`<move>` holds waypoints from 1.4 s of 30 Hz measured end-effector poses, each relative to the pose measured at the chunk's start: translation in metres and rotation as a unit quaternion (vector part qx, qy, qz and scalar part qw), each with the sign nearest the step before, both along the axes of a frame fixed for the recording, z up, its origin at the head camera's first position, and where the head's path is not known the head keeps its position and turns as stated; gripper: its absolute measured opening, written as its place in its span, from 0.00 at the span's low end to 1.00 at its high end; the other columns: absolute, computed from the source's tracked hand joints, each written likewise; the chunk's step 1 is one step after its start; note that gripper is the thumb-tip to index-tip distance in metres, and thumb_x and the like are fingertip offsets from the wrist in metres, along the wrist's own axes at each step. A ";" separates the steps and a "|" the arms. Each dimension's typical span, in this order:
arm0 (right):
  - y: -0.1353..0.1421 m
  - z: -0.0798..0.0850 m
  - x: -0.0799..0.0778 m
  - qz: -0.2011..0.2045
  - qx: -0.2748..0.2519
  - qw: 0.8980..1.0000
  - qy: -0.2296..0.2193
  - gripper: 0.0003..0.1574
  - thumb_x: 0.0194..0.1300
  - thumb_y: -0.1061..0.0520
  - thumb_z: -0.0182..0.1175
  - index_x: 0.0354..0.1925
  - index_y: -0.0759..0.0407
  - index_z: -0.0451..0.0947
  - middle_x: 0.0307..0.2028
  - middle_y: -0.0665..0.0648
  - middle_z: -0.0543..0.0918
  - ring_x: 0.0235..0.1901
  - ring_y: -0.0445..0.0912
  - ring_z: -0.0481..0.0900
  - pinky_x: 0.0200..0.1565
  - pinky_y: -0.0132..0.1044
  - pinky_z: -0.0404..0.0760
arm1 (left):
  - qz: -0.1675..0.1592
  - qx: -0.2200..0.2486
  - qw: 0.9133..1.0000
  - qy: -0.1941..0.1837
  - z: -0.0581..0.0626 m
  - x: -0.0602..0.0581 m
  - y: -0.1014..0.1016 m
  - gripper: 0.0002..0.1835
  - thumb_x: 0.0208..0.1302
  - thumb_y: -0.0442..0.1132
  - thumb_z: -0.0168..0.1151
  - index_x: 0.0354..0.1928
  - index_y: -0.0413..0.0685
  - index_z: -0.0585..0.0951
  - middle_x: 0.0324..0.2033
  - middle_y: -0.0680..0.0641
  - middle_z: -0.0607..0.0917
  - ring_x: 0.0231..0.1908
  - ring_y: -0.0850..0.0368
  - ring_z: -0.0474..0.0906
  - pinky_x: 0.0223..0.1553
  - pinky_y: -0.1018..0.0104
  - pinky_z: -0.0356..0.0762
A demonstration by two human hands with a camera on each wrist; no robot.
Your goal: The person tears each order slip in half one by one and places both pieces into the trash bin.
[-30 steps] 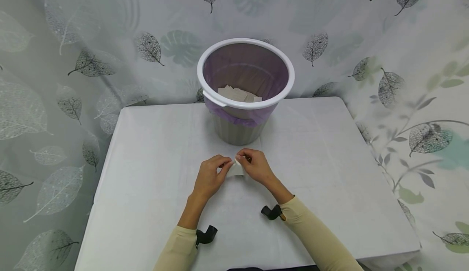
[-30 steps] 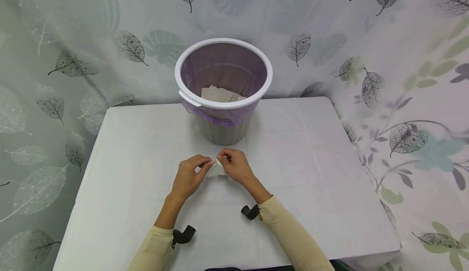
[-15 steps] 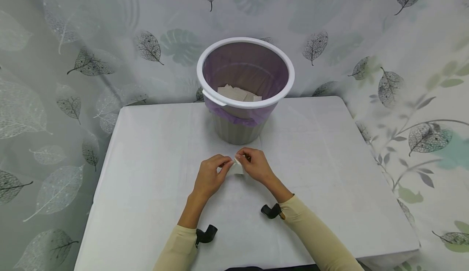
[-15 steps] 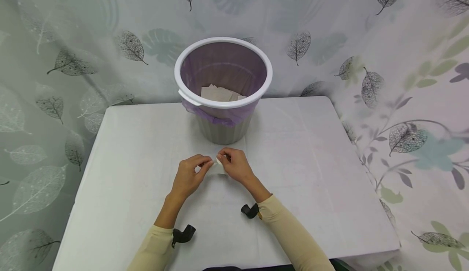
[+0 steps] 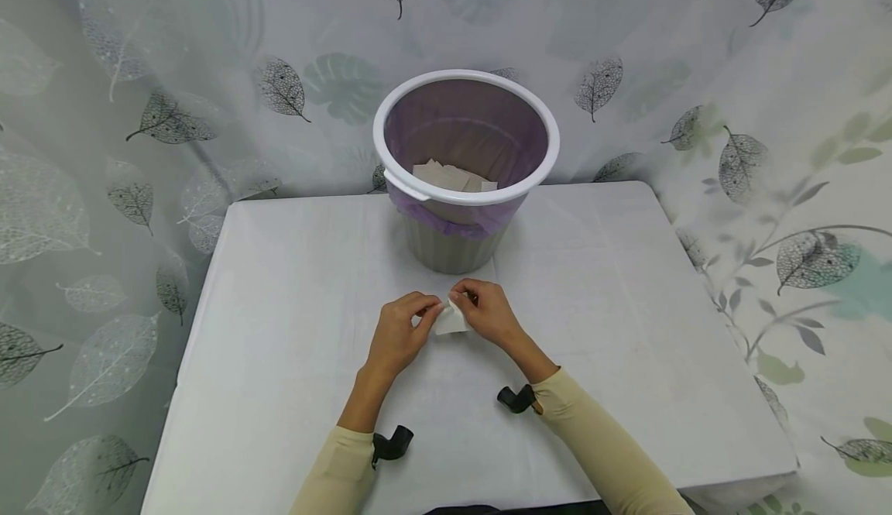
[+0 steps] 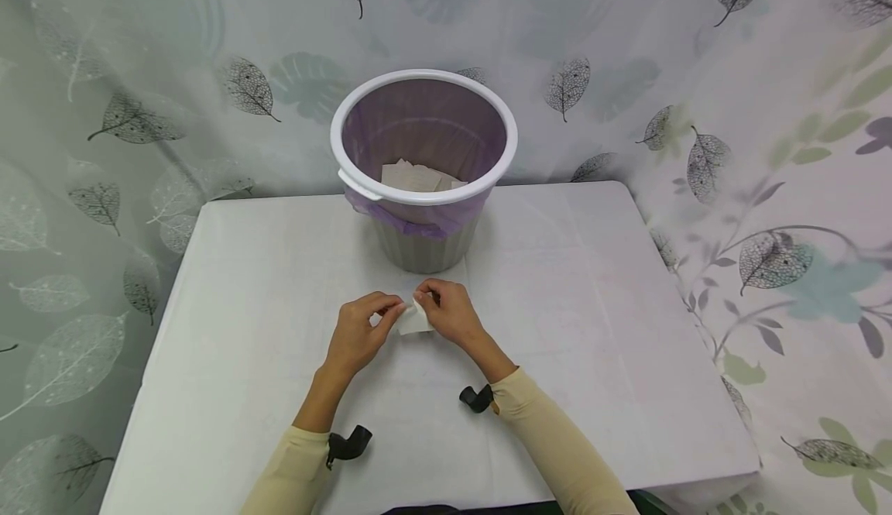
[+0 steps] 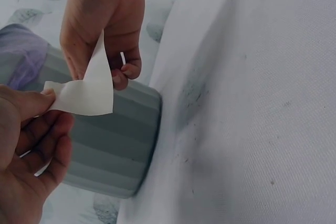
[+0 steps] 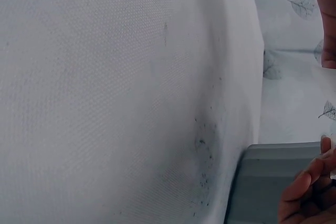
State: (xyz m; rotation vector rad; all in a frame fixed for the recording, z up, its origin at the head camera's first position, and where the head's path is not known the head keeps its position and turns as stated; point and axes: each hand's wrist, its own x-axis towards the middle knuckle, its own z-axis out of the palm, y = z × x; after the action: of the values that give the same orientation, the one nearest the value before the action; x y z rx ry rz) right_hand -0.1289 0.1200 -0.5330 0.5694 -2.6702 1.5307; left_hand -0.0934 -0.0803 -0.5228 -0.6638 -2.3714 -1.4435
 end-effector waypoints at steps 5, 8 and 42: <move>0.000 -0.001 0.000 0.001 0.005 1.000 -0.001 0.05 0.73 0.63 0.65 0.38 0.62 0.87 0.27 0.50 0.83 0.20 0.41 0.71 0.23 0.35 0.71 | 0.000 0.006 1.000 0.009 0.000 0.000 0.001 0.02 0.68 0.31 0.71 0.39 0.38 0.89 0.32 0.48 0.87 0.30 0.57 0.81 0.31 0.51 0.82; 0.001 -0.002 -0.001 0.001 0.006 1.000 -0.001 0.05 0.73 0.64 0.65 0.38 0.62 0.86 0.27 0.49 0.83 0.20 0.41 0.71 0.24 0.35 0.71 | 0.003 0.001 1.000 0.019 0.001 0.000 0.001 0.02 0.68 0.31 0.70 0.39 0.38 0.89 0.32 0.48 0.87 0.30 0.58 0.81 0.32 0.58 0.82; 0.006 -0.012 -0.004 -0.003 0.000 1.000 -0.010 0.08 0.75 0.63 0.63 0.37 0.61 0.86 0.27 0.54 0.84 0.21 0.42 0.74 0.24 0.36 0.73 | 0.005 0.002 1.000 0.022 0.001 0.002 0.001 0.02 0.70 0.33 0.70 0.39 0.42 0.89 0.32 0.52 0.87 0.31 0.61 0.80 0.33 0.65 0.80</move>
State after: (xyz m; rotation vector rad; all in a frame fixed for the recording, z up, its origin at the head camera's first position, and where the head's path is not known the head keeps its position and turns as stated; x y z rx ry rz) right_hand -0.1327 0.1262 -0.5450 0.5491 -2.6837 1.5440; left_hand -0.0919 -0.0796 -0.5216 -0.6739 -2.3342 -1.4154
